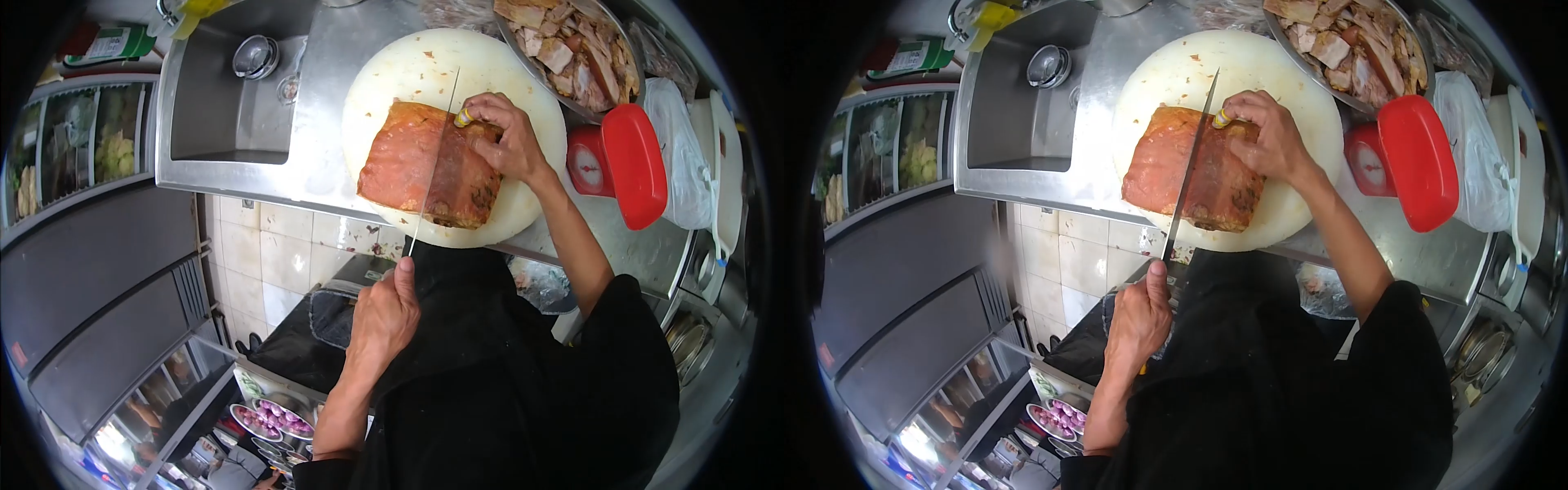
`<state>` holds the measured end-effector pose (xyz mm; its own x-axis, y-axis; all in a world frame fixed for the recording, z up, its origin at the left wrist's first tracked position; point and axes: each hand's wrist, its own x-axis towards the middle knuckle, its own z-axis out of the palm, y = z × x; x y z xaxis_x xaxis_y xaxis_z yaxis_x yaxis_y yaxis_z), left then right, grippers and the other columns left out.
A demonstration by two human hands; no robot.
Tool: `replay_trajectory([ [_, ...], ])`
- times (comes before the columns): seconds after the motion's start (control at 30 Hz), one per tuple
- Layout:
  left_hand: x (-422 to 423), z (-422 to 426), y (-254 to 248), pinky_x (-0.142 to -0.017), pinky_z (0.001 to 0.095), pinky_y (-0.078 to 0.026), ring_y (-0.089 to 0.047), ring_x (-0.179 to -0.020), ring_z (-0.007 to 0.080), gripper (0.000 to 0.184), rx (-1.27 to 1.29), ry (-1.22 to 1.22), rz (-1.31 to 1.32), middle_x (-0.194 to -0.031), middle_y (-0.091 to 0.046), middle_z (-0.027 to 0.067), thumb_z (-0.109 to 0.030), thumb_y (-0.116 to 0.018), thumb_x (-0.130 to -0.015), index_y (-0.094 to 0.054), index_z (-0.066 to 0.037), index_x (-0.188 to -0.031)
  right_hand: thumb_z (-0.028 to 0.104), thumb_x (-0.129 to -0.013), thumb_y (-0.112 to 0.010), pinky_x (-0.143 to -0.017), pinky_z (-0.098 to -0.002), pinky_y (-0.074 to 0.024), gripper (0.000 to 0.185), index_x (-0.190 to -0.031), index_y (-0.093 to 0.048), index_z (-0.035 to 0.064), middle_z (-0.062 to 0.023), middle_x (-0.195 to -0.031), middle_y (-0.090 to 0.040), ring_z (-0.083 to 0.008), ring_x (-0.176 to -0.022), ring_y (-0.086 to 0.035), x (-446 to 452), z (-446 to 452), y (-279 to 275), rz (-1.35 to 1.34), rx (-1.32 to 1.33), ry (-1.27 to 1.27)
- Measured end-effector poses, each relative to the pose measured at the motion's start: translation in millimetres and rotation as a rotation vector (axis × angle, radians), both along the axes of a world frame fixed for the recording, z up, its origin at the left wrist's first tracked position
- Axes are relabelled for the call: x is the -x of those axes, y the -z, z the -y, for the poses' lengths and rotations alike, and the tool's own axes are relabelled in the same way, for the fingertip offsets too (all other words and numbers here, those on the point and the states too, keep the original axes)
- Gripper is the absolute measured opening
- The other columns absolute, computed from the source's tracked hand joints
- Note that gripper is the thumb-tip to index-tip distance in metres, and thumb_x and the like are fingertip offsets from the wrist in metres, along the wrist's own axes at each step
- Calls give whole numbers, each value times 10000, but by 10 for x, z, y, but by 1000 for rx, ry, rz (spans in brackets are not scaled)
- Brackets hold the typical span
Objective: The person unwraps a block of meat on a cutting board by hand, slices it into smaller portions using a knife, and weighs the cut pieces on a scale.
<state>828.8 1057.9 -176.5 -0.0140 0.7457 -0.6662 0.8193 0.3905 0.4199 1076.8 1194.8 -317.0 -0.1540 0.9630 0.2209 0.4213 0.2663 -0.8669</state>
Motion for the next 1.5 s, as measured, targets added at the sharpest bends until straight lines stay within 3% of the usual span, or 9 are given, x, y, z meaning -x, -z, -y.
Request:
replay_trajectory([
  [0.3,-37,4,-21,-773,569,-449,-588,-872,551,703,19,-5,-50,-763,-621,330,-470,-260,-1068,-636,72,-825,106,-657,-726,-863,-370,-520,285,-928,-699,22,-130,-1032,-690,-303,-970,-634,197,97,-24,31,-62,145],
  [0.6,-282,-582,88,-811,604,-463,-588,-867,561,538,65,28,-13,-845,-623,362,-364,-314,-1070,-650,37,-947,93,-631,-735,-806,-378,-534,298,-919,-694,25,-123,-994,-692,-301,-917,-639,214,80,-60,96,-100,161],
  [0.8,-38,-63,-1,-832,600,-465,-591,-884,557,566,83,-9,-53,-858,-623,363,-370,-320,-1064,-679,43,-921,65,-620,-724,-777,-379,-534,266,-877,-675,19,-100,-924,-689,-294,-854,-634,237,52,-78,91,-97,180],
  [1.07,-304,-344,650,-822,591,-454,-579,-880,576,678,-187,-23,-52,-797,-600,389,-402,-319,-1067,-649,108,-768,54,-613,-719,-755,-367,-532,254,-861,-672,36,-106,-927,-695,-294,-845,-634,246,73,-40,120,-151,152],
  [1.17,-228,-175,706,-800,599,-492,-611,-842,568,649,-217,6,-42,-802,-624,379,-438,-332,-1058,-688,63,-850,83,-644,-722,-779,-398,-522,233,-870,-687,39,-100,-935,-702,-303,-847,-638,248,112,-117,160,-121,169],
  [1.27,-239,-188,690,-778,600,-509,-624,-803,565,643,-274,-22,-31,-780,-629,376,-464,-337,-1052,-692,39,-865,136,-699,-756,-813,-433,-500,223,-897,-703,47,-90,-936,-703,-310,-852,-637,207,-165,-308,207,-408,183],
  [1.33,-260,-131,693,-767,603,-506,-623,-788,565,627,-240,-38,-32,-770,-628,373,-460,-345,-1050,-684,33,-863,277,-805,-750,-950,-470,-450,308,-1031,-707,71,-107,-1107,-696,-328,-1039,-616,268,-640,-625,162,-534,175],
  [1.4,-233,-128,798,-759,606,-502,-623,-777,564,610,-218,-41,-40,-761,-628,366,-455,-354,-1048,-676,28,-863,469,-921,-613,-1126,-490,-316,469,-1224,-655,114,-100,-1399,-561,-298,-1344,-446,371,-1208,-596,454,-613,3],
  [1.5,-221,-114,897,-727,608,-504,-623,-748,553,574,-266,-31,-33,-738,-629,347,-444,-375,-1042,-674,21,-888,383,-932,-600,-1110,-425,-345,415,-1178,-660,54,-141,-1252,-618,-307,-1261,-514,472,-1300,-571,615,-880,-17],
])
